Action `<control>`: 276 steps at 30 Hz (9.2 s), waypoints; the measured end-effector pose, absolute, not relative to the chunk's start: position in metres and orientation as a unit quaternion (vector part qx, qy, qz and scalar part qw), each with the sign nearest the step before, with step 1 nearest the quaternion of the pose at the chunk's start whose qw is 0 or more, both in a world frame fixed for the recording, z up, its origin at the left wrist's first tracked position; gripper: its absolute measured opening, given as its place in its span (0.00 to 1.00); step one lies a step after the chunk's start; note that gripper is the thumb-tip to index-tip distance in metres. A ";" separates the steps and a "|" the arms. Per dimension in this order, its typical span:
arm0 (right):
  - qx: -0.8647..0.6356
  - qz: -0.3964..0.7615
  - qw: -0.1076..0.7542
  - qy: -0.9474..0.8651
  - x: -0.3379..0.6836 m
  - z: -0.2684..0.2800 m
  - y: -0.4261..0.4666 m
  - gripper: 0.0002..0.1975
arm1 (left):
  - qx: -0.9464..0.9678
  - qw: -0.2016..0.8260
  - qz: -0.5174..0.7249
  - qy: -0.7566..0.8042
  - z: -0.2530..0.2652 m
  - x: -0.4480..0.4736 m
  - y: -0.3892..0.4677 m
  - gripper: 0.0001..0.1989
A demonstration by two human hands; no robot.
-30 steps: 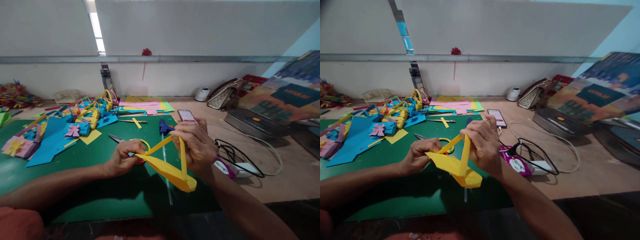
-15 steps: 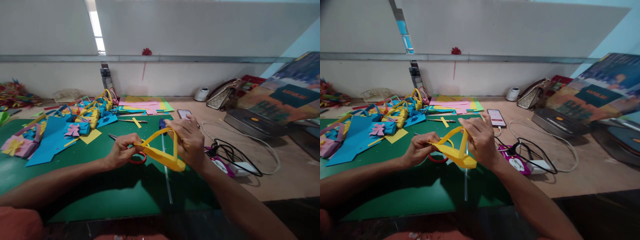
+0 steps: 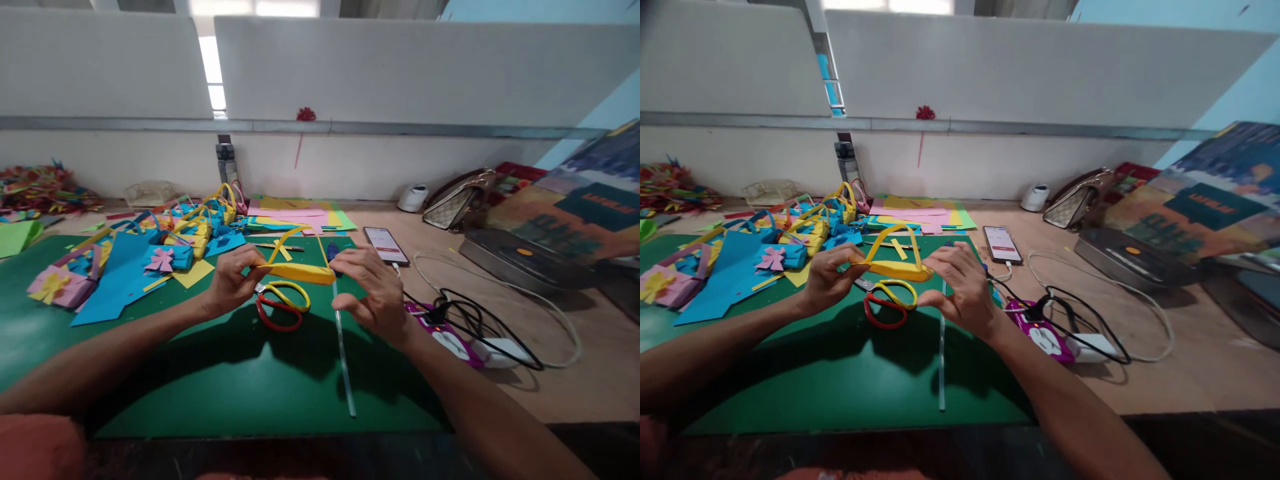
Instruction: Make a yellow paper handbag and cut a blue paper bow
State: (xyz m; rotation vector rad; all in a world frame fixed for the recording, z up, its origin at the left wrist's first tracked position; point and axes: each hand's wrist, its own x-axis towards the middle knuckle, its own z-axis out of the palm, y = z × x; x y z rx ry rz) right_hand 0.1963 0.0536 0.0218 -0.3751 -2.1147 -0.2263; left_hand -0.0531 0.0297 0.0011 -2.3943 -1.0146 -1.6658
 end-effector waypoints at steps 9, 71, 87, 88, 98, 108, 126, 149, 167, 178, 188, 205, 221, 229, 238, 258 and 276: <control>-0.160 -0.140 0.447 -0.869 0.193 0.014 0.061 0.03 | -0.805 0.042 -0.511 -0.298 -0.008 -0.053 0.033 0.07; -0.138 -0.346 0.347 -0.861 0.192 0.025 0.022 0.11 | -0.883 0.263 -0.335 -0.198 0.037 -0.001 0.032 0.09; -0.133 -0.332 0.341 -0.869 0.190 0.018 0.024 0.11 | -0.829 0.036 -0.418 -0.370 0.032 -0.008 0.047 0.10; -0.134 -0.332 0.340 -0.870 0.190 0.017 0.024 0.11 | -0.823 0.005 -0.424 -0.379 0.033 -0.009 0.048 0.09; -0.142 -0.336 0.331 -0.870 0.187 0.015 0.026 0.11 | -0.723 -0.250 -0.440 -0.471 0.034 -0.013 0.058 0.07; -0.219 -0.201 0.450 -0.842 0.187 0.020 0.031 0.05 | -0.706 -0.277 -0.528 -0.383 0.060 -0.042 0.041 0.24; -0.391 0.103 0.528 -0.747 0.179 0.018 0.036 0.08 | -0.551 -0.468 -0.585 -0.368 -0.003 -0.032 0.002 0.24; -0.394 0.344 0.455 -0.721 0.175 0.005 0.034 0.30 | -0.491 -0.562 -0.532 -0.400 -0.004 -0.030 0.005 0.22; -0.386 0.334 0.478 -0.715 0.173 0.006 0.031 0.10 | -0.505 -0.572 -0.520 -0.383 -0.006 -0.028 0.002 0.28; -0.308 0.187 0.458 -0.813 0.179 0.010 0.028 0.15 | -0.513 -0.526 -0.516 -0.440 -0.007 -0.036 0.005 0.06; -0.313 0.233 0.504 -0.770 0.179 0.016 0.024 0.07 | -0.571 -0.448 -0.527 -0.441 0.003 -0.032 -0.001 0.11; -0.343 0.016 0.410 -0.845 0.171 0.015 0.023 0.04 | -0.597 -0.459 -0.478 -0.452 0.003 -0.017 -0.010 0.21; -0.403 0.258 0.518 -0.709 0.183 0.030 0.032 0.15 | -0.483 -0.494 -0.538 -0.484 0.009 -0.031 0.006 0.09; -0.408 0.361 0.428 -0.721 0.178 0.022 0.033 0.07 | -0.434 -0.526 -0.559 -0.472 0.001 -0.034 0.010 0.10; -0.429 0.326 0.468 -0.701 0.175 0.016 0.035 0.04 | -0.498 -0.485 -0.535 -0.480 0.007 -0.033 0.009 0.08; -0.424 0.331 0.420 -0.731 0.177 0.023 0.027 0.05 | -0.505 -0.443 -0.556 -0.489 0.009 -0.029 0.006 0.08; -0.410 0.350 0.491 -0.684 0.179 0.024 0.029 0.09 | -0.581 -0.417 -0.519 -0.467 0.011 -0.040 0.011 0.08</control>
